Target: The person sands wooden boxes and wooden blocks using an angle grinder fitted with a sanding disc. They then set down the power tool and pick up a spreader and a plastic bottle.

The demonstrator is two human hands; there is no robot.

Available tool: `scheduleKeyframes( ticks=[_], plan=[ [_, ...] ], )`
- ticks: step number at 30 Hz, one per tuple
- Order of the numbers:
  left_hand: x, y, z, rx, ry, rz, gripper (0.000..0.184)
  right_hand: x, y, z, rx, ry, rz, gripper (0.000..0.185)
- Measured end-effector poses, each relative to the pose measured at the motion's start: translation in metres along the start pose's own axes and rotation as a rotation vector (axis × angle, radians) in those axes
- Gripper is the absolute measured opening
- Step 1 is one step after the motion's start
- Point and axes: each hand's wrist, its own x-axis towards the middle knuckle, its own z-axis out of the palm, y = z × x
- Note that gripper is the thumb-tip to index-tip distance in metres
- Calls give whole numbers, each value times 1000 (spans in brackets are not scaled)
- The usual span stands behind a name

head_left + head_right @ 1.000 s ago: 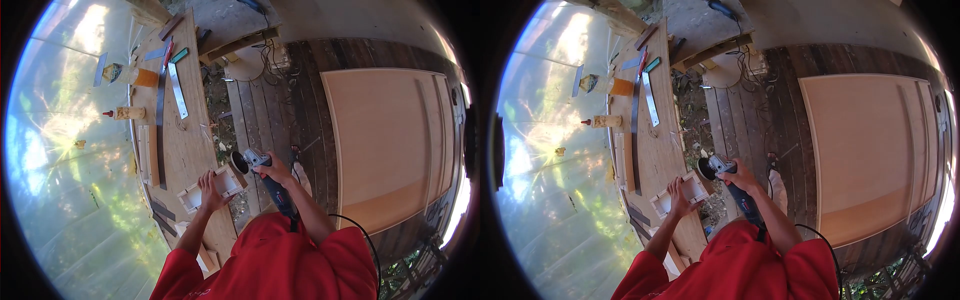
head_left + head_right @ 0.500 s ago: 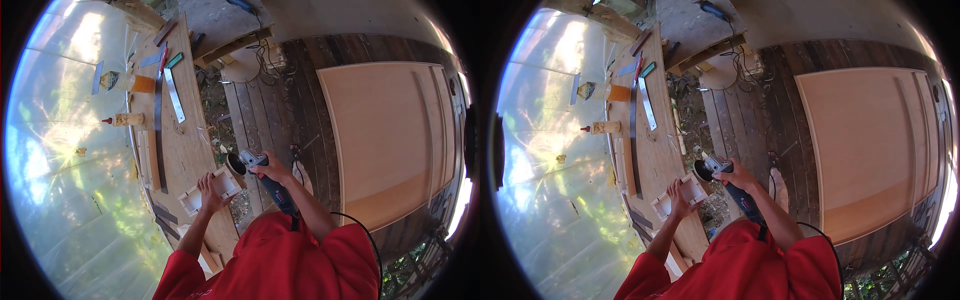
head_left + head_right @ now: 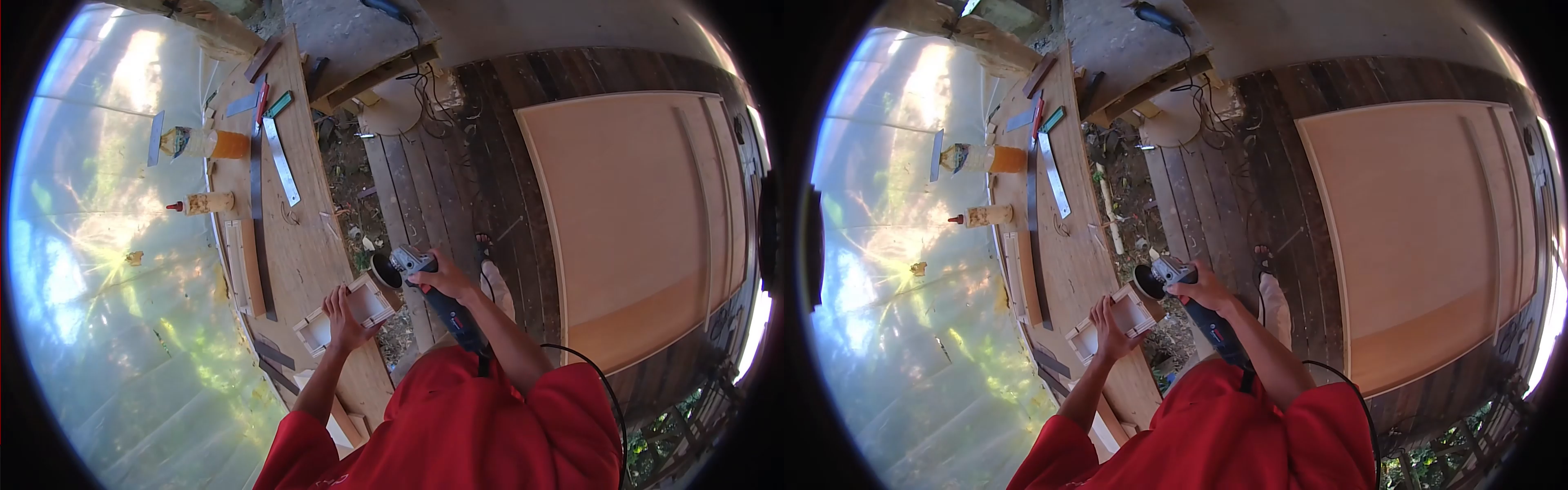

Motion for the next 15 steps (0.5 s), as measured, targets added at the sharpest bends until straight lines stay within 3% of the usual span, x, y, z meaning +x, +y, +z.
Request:
scheduleKeyframes(
  ticks=[4, 12, 15],
  plan=[
    [0, 1, 0, -2, 8, 6, 118, -10, -19, 11, 51, -88, -25, 66],
    [-2, -2, 4, 2, 39, 31, 119, 4, -2, -5, -196, 120, -54, 72],
    [-1, 0, 1, 9, 3, -3, 119, -2, -9, 5, -57, 76, -147, 74]
  ],
)
